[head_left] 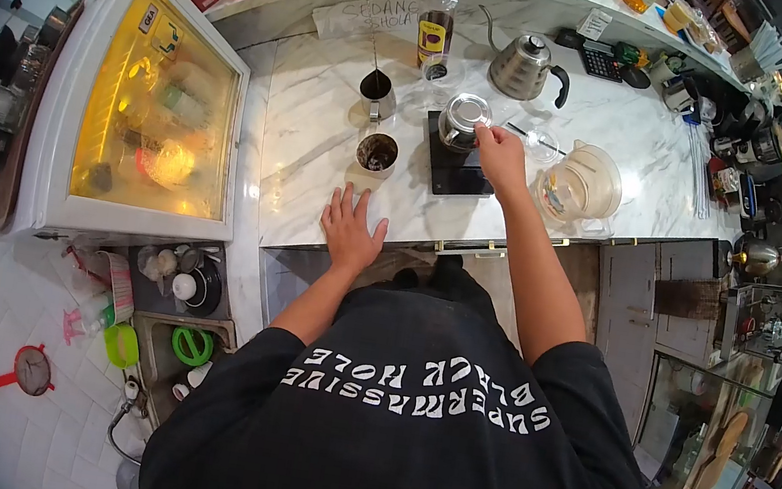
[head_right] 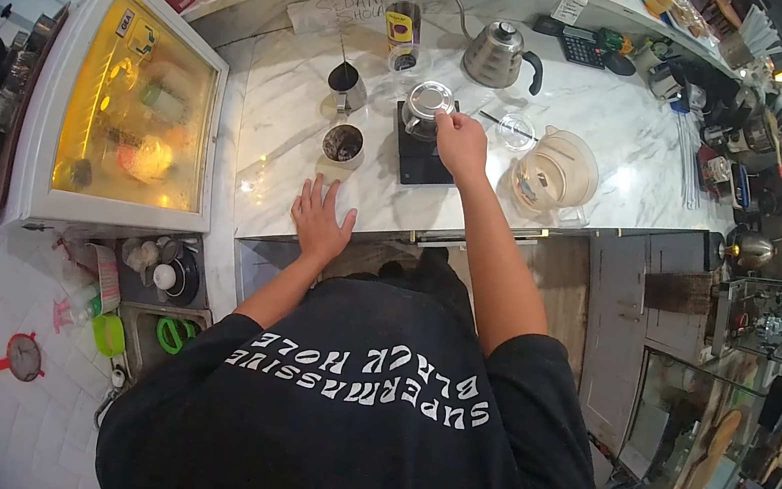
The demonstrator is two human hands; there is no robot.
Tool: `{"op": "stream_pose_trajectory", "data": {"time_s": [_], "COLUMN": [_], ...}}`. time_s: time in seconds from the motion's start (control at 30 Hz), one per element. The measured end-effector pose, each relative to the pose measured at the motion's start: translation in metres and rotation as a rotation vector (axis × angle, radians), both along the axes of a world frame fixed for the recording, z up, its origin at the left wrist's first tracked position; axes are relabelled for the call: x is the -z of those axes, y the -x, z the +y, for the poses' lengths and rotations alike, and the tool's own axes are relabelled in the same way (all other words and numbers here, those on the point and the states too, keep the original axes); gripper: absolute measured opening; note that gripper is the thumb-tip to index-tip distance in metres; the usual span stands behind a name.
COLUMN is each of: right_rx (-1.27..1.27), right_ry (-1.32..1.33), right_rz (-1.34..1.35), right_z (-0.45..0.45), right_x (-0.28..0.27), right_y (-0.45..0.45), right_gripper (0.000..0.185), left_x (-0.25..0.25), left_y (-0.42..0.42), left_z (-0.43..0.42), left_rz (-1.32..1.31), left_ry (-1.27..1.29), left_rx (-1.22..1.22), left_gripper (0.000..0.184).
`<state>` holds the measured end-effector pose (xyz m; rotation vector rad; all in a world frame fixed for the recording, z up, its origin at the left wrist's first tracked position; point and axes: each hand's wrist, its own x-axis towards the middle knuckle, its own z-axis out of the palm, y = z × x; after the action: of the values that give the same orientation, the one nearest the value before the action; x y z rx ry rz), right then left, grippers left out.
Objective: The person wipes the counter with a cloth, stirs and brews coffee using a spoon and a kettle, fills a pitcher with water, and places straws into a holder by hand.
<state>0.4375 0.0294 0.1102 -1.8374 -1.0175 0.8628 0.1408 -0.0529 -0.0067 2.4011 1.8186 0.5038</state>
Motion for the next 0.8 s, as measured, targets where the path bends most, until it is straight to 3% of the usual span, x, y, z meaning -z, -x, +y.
{"op": "stream_pose_trajectory", "data": {"time_s": [0.23, 0.33, 0.53, 0.67, 0.8], "right_rx": [0.071, 0.035, 0.266, 0.438, 0.490], "right_ry": [-0.086, -0.062, -0.252, -0.224, -0.044], "right_rz": [0.052, 0.099, 0.035, -0.155, -0.458], "right_z": [-0.024, -0.061, -0.132, -0.159, -0.170], "right_x": [0.000, 0.003, 0.015, 0.006, 0.016], "right_y": [-0.006, -0.020, -0.094, -0.148, -0.179], "right_gripper": [0.049, 0.043, 0.032, 0.033, 0.047], "left_x": [-0.002, -0.003, 0.002, 0.005, 0.011], "left_y": [-0.001, -0.002, -0.003, -0.005, -0.017], "left_z": [-0.001, -0.001, -0.001, 0.001, -0.014], "left_rz": [-0.011, -0.022, -0.011, 0.015, 0.022], "left_ry": [-0.006, -0.013, -0.009, 0.001, -0.002], "left_rx": [0.002, 0.001, -0.005, -0.019, -0.139], "left_gripper": [0.071, 0.070, 0.070, 0.070, 0.068]}}
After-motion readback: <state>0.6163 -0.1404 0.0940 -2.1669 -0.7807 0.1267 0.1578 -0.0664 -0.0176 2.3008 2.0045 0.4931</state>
